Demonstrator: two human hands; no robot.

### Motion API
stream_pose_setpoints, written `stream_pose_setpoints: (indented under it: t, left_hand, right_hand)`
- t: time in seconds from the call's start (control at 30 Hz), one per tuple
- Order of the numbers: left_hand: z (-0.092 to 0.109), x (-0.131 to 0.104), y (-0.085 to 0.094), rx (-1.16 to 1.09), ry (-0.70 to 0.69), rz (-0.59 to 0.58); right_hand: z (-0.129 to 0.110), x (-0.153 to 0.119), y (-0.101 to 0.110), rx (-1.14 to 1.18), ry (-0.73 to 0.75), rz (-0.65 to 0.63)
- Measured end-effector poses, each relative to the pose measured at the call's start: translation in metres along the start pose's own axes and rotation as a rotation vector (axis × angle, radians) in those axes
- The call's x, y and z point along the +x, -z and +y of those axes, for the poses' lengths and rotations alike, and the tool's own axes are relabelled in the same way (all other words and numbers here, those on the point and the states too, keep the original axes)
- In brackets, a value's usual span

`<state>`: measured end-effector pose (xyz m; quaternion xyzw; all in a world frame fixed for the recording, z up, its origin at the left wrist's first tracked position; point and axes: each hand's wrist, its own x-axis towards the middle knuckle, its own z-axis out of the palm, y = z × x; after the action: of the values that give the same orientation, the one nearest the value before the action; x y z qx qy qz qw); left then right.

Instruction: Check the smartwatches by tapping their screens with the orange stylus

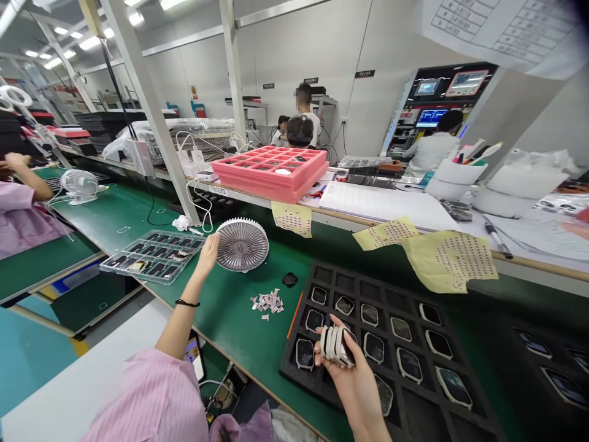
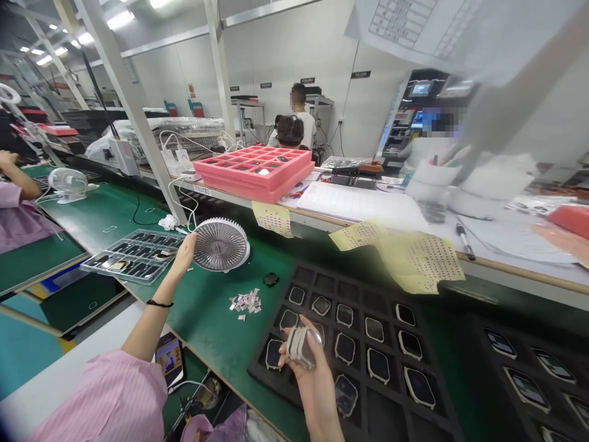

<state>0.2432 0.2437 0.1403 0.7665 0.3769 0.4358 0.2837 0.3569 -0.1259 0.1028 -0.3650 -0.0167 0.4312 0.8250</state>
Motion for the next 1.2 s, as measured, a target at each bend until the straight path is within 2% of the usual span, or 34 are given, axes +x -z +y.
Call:
stream_pose_setpoints:
  t: [0.1,0.2,0.27,0.33,0.37,0.4,0.43,0.5,0.57,0.63,0.7,0.8,1.2]
  left_hand:
    - [-0.004,-0.005,-0.004,0.015,-0.004,0.008]
    - [0.002,-0.016,-0.005,0.032,-0.013,0.035]
    - [0.009,-0.029,-0.005,0.070,-0.078,0.155]
    - [0.019,-0.050,-0.008,0.144,-0.220,0.341]
    - [0.024,-0.063,-0.012,0.174,-0.304,0.381]
    - [0.029,-0.077,-0.017,0.204,-0.391,0.330]
    - [0.034,-0.091,-0.023,0.240,-0.479,0.178]
    - [0.042,-0.116,-0.038,0.324,-0.571,-0.277]
    - [0.048,-0.132,-0.056,0.404,-0.527,-0.608]
    - [0.050,-0.139,-0.071,0.459,-0.455,-0.759]
    - [0.049,-0.140,-0.081,0.478,-0.417,-0.794]
    - [0.048,-0.135,-0.088,0.461,-0.398,-0.802]
    - [0.056,-0.129,-0.081,0.335,-0.284,-0.830]
  right_hand:
    - [0.001,0.001,0.002,-0.012,0.006,-0.001]
    - [0.001,0.000,0.002,-0.032,0.011,0.006]
    - [0.001,0.000,0.002,-0.042,0.012,0.010]
    - [0.001,0.000,0.002,-0.054,0.013,0.016]
    - [0.001,0.000,0.002,-0.063,0.017,0.019]
    - [0.001,0.000,0.001,-0.071,0.021,0.021]
    - [0.000,0.000,0.000,-0.080,0.026,0.022]
    - [0.000,0.000,-0.001,-0.095,0.039,0.017]
    - [0.000,-0.001,-0.002,-0.113,0.048,0.010]
    - [-0.001,-0.002,-0.002,-0.129,0.051,0.007]
    - [-0.001,-0.004,-0.001,-0.134,0.057,0.002]
    - [-0.002,-0.005,0.001,-0.126,0.061,-0.005]
    - [-0.003,-0.004,0.000,-0.066,0.095,-0.063]
